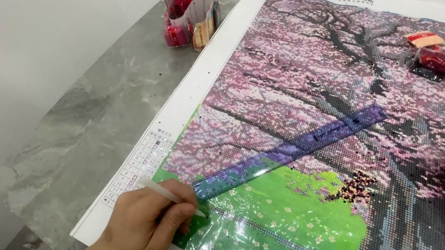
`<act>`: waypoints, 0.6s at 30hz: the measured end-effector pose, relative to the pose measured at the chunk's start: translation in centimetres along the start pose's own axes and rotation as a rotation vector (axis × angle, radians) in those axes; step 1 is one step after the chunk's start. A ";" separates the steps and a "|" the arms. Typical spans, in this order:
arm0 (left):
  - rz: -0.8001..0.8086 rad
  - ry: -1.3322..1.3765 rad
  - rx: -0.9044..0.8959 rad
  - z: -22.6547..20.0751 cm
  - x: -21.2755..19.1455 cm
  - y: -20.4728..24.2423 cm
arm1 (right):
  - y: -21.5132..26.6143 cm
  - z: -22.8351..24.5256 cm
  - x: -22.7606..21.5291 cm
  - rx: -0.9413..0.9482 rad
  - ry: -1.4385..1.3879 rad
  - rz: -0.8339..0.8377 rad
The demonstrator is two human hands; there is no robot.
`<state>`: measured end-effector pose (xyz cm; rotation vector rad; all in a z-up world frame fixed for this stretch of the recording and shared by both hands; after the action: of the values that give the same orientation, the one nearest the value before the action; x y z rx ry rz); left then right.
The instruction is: The person is using a purple ruler and a white stylus to align and straighten rows of small resin diamonds on a diamond painting canvas.
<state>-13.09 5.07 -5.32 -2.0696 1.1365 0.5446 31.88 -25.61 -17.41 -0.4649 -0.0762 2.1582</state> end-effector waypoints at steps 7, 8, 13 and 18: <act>0.021 0.024 0.018 -0.2 0.1 0.0 | -0.1 -0.6 -0.2 0.030 0.008 -0.004; 0.020 0.025 0.015 -0.3 0.1 0.0 | -0.4 -1.7 -0.8 0.031 0.009 -0.001; 0.046 -0.015 0.005 -0.3 0.1 -0.1 | -1.9 -4.2 -0.9 0.155 0.095 -0.123; 0.020 -0.010 0.028 -0.4 0.0 -0.1 | -2.0 -4.3 -0.9 0.147 0.069 -0.111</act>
<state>-13.00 4.79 -5.06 -2.0313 1.1533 0.5453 35.37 -25.62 -20.70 -0.4391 0.0921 2.0204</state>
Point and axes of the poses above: each hand's wrist, its own y-axis away from the middle knuckle, its own x-axis out of the palm, z = x × y, the point moved 4 cm from there along -y, towards the middle knuckle, and after that the axes turned 2 degrees about -x, right-handed, at the moved point
